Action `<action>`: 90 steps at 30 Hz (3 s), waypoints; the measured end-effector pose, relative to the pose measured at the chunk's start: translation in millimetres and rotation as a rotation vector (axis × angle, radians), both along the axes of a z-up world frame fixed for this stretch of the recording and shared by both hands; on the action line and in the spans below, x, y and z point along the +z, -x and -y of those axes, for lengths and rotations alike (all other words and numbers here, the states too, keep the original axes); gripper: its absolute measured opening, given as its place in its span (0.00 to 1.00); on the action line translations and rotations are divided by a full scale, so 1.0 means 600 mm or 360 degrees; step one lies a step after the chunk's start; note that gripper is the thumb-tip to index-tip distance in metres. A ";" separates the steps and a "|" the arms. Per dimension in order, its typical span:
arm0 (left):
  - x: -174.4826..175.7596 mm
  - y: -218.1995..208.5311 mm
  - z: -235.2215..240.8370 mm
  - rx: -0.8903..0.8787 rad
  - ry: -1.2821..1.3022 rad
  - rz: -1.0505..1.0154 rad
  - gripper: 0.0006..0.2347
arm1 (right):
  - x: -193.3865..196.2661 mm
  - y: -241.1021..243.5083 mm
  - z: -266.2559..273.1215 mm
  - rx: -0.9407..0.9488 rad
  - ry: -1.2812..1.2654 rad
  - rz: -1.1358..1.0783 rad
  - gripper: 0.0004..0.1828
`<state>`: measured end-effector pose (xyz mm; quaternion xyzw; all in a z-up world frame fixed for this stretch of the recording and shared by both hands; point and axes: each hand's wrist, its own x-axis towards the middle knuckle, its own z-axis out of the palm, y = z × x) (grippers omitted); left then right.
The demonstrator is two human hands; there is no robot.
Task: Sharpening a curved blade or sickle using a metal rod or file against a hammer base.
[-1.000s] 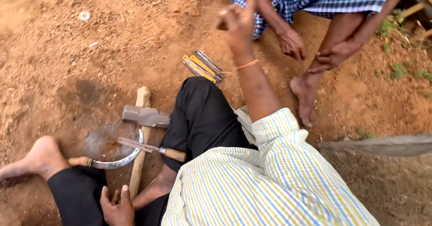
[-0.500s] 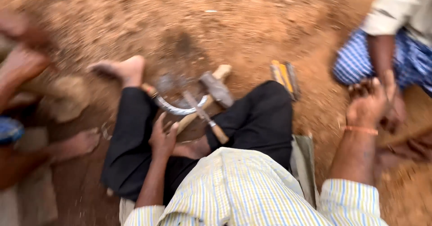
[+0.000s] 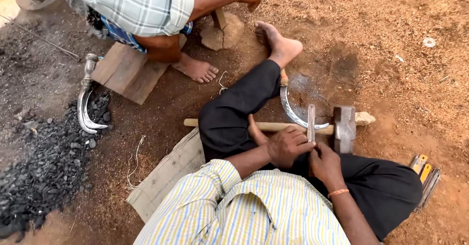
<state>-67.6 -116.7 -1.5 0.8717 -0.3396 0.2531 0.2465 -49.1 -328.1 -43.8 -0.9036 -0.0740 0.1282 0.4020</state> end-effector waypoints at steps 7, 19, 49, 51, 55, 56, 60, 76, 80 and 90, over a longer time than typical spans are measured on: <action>-0.076 -0.049 0.025 0.0152 0.0049 -0.0141 0.10 | 0.029 0.000 -0.015 -0.0072 -0.0028 0.0413 0.11; -0.138 -0.076 0.068 0.0057 0.0290 -0.0295 0.16 | 0.065 -0.130 0.107 -0.0534 -0.0691 0.0726 0.28; 0.027 -0.240 -0.167 0.1141 0.0404 -0.0991 0.46 | -0.022 -0.049 0.025 -0.0254 0.0225 -0.0108 0.36; 0.066 -0.175 -0.174 0.1141 0.0994 -0.0778 0.43 | -0.006 -0.051 0.012 -0.0154 0.0430 -0.0192 0.39; 0.044 -0.092 -0.275 0.1243 0.1057 -0.0394 0.42 | 0.019 -0.041 -0.016 -0.0107 0.0497 -0.0321 0.42; 0.032 -0.082 -0.298 0.1401 0.1193 -0.0439 0.42 | 0.026 -0.036 -0.017 -0.0033 0.0494 -0.0250 0.41; 0.026 -0.098 -0.291 0.1726 0.1477 -0.0700 0.41 | 0.030 -0.035 -0.022 0.0062 0.0620 -0.0208 0.40; 0.347 -0.164 0.019 -0.0823 0.1379 -0.0121 0.33 | -0.060 -0.034 0.002 0.0133 0.0794 -0.0386 0.29; 0.258 -0.159 -0.045 -0.0347 0.0953 -0.0098 0.28 | 0.016 -0.038 0.033 -0.0434 -0.0047 0.0234 0.40; -0.121 -0.089 -0.145 0.0848 0.0827 -0.1703 0.30 | 0.275 -0.050 0.402 -0.1186 -0.0321 0.2132 0.58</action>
